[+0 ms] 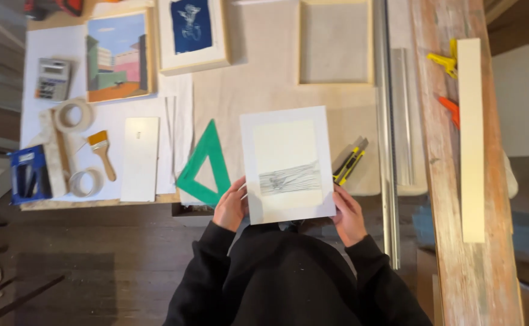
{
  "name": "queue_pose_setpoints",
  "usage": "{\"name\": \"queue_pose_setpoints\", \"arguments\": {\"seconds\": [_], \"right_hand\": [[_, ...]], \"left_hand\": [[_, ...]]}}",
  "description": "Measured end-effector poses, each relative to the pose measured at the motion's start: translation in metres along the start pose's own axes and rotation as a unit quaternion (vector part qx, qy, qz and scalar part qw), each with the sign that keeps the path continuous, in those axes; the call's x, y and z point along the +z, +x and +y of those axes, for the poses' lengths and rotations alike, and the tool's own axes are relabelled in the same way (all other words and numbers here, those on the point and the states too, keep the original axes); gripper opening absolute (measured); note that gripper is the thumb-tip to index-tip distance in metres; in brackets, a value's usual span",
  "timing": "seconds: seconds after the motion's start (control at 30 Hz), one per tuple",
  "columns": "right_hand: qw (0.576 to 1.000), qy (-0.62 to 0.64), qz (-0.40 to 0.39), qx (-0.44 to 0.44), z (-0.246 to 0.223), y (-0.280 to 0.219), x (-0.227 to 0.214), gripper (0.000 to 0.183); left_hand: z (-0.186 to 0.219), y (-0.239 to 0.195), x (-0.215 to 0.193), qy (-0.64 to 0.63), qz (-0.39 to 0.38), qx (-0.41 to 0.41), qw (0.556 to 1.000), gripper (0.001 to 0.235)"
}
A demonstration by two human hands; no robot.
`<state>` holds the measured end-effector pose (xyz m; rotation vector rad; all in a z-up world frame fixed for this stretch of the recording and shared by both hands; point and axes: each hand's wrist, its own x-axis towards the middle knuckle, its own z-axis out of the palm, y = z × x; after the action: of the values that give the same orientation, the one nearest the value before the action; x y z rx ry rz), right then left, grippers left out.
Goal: Cutting and fitting a mounting strip or spacer for a picture frame using a utility knife.
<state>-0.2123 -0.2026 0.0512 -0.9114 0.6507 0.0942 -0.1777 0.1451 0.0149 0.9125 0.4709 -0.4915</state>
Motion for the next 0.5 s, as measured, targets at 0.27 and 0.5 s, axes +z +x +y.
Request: {"name": "queue_pose_setpoints", "arguments": {"seconds": [0.27, 0.5], "right_hand": [[0.989, -0.046, 0.133, -0.04, -0.051, -0.001, -0.03, 0.028], [0.994, -0.039, 0.074, -0.075, -0.101, 0.019, -0.125, 0.031]], "left_hand": [[-0.011, 0.004, -0.018, 0.166, 0.123, 0.093, 0.974, 0.035], [-0.084, -0.034, -0.116, 0.121, 0.393, 0.063, 0.909, 0.032]]}}
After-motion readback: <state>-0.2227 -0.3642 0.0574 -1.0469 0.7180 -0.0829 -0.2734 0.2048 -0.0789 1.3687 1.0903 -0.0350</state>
